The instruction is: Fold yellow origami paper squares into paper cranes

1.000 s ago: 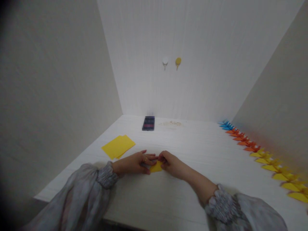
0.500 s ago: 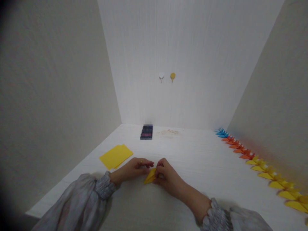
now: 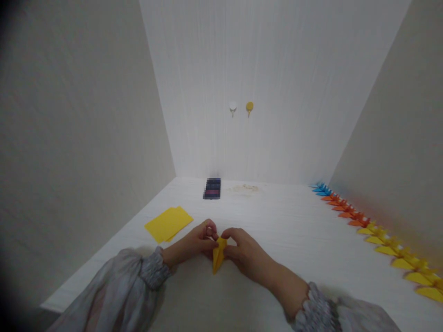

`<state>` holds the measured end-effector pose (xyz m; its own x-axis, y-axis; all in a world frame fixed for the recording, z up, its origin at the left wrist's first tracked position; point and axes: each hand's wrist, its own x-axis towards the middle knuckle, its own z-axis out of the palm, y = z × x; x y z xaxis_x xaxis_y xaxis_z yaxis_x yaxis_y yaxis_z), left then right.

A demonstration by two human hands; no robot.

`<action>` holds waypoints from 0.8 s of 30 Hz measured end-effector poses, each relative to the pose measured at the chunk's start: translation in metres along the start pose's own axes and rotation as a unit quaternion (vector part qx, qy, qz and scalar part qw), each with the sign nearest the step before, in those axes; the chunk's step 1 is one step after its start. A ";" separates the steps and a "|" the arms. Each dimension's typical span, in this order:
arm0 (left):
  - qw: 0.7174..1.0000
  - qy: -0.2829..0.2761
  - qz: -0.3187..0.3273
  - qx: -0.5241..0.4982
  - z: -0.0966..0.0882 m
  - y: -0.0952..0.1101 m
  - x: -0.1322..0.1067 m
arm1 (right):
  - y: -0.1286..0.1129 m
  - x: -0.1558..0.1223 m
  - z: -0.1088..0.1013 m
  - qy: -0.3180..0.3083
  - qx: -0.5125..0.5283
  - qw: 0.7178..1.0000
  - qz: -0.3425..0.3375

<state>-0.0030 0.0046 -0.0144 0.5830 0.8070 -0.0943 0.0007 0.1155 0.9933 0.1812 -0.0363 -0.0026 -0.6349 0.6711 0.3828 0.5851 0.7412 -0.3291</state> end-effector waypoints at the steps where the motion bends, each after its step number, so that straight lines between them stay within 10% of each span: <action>1: 1.000 -0.008 0.008 -0.009 0.001 0.001 -0.001 | 0.002 0.000 0.000 0.005 -0.014 1.000 -0.009; 24: 0.988 -0.055 -0.058 -0.134 0.001 0.021 -0.015 | 0.005 -0.007 -0.015 0.044 -0.064 0.986 -0.145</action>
<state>-0.0104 -0.0057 0.0078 0.6763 0.7134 -0.1836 -0.1348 0.3648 0.9213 0.1960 -0.0373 0.0057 -0.7423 0.4231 0.5196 0.4478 0.8901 -0.0850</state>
